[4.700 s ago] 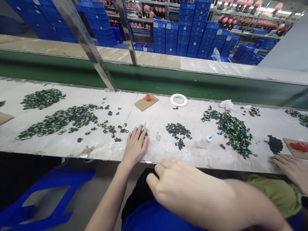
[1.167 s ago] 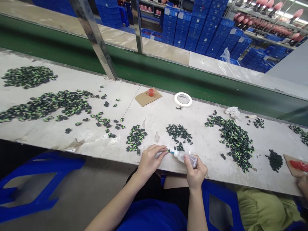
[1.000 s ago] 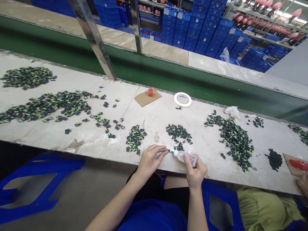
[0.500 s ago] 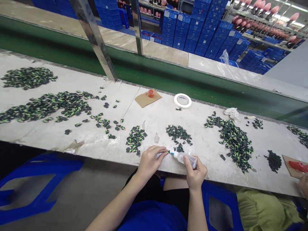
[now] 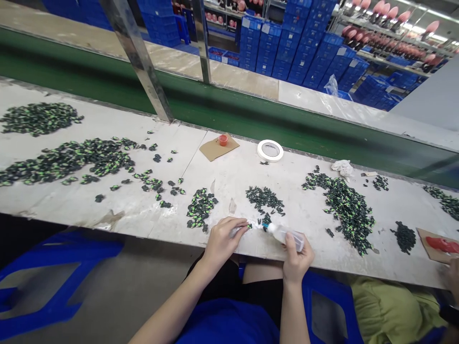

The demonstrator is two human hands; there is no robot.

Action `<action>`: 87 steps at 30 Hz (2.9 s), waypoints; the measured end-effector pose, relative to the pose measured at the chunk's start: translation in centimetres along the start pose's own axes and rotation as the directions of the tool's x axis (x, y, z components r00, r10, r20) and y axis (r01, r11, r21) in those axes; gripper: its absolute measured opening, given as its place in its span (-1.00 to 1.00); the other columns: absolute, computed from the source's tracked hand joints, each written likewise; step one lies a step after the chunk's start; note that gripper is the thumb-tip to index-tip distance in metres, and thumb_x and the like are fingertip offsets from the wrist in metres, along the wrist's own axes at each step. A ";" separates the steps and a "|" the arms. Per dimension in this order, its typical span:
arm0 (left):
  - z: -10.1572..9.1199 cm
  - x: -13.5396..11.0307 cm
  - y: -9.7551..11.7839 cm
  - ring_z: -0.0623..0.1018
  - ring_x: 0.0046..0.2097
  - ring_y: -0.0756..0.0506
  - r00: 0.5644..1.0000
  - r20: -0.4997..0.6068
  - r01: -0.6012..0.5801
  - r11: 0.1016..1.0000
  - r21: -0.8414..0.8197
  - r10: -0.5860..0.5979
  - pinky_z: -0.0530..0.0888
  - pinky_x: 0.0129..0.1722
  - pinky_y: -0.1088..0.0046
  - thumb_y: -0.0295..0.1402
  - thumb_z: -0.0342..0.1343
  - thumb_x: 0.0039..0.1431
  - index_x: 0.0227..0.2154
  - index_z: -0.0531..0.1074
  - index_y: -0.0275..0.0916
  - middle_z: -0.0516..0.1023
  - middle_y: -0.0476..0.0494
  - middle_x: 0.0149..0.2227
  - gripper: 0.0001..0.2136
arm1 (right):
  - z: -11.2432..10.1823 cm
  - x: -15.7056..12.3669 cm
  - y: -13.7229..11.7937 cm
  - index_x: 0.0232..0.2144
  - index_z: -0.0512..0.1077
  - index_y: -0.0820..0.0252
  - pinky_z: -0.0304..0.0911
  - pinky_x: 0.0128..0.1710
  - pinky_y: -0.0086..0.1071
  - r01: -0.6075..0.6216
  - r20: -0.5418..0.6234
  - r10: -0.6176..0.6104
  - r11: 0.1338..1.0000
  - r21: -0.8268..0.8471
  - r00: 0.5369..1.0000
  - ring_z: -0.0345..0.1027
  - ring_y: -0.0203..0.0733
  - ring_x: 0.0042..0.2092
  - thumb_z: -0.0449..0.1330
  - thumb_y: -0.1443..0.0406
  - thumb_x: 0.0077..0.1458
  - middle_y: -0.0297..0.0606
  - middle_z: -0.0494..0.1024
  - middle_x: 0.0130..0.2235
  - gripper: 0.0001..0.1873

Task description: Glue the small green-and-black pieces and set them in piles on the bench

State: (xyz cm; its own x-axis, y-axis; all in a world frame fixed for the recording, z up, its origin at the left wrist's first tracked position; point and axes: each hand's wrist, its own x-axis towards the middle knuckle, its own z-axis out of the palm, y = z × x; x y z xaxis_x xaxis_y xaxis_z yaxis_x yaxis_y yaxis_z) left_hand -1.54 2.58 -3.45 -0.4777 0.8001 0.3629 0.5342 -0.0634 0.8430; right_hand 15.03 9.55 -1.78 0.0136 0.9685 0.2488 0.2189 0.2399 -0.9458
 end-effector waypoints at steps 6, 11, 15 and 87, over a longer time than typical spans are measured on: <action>-0.6 0.4 0.2 0.62 -0.22 -0.10 0.993 0.099 0.070 0.998 0.003 -0.070 0.55 -0.17 0.37 -0.37 0.14 0.14 -0.26 0.54 -0.20 0.64 -0.12 -0.27 -0.87 | -1.1 2.1 0.7 -0.29 0.38 0.22 0.38 -0.19 -0.19 -0.078 -0.168 0.102 0.987 0.142 0.981 0.45 -0.09 -0.22 0.40 0.16 -0.24 -0.21 0.53 -0.29 -0.54; 0.2 1.9 2.1 0.53 -0.11 -0.21 0.985 0.150 0.050 0.972 0.230 -0.086 0.47 -0.10 0.19 -0.34 0.14 0.14 -0.31 0.54 -0.22 0.62 -0.16 -0.27 -0.88 | -0.7 4.0 1.3 -0.18 0.27 0.16 0.31 -0.01 -0.06 -0.110 -0.142 0.132 0.981 0.157 0.981 0.44 -0.08 -0.11 0.43 0.17 -0.34 -0.21 0.50 -0.24 -0.36; 1.6 2.8 3.9 0.47 -0.11 -0.27 0.972 0.162 0.095 0.915 0.392 -0.170 0.41 -0.12 0.09 -0.34 0.18 0.12 -0.42 0.54 -0.23 0.59 -0.18 -0.28 -0.91 | -0.6 3.9 2.0 -0.18 0.26 0.16 0.32 -0.02 -0.10 -0.130 -0.110 0.139 0.988 0.083 0.984 0.42 -0.08 -0.10 0.40 0.15 -0.30 -0.17 0.46 -0.18 -0.39; 0.0 0.1 6.2 0.59 -0.22 -0.14 0.830 0.357 0.550 0.731 -0.403 -0.428 0.51 -0.15 0.36 -0.37 0.19 -0.06 -0.44 0.53 -0.27 0.62 -0.17 -0.33 -0.89 | -0.8 -0.6 -2.7 -0.17 0.42 0.16 0.44 -0.25 -0.37 0.157 0.479 -0.166 0.986 0.058 0.862 0.47 -0.27 -0.36 0.20 0.35 0.00 -0.33 0.51 -0.42 -0.72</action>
State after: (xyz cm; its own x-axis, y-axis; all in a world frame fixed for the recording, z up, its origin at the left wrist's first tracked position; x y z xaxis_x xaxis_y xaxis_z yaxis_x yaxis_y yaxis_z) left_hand 1.73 2.24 1.84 -0.3766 0.9042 -0.2013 -0.1537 0.1533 0.9762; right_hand 15.23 8.30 0.80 -0.4916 0.8274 0.2714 0.1613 0.3928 -0.9053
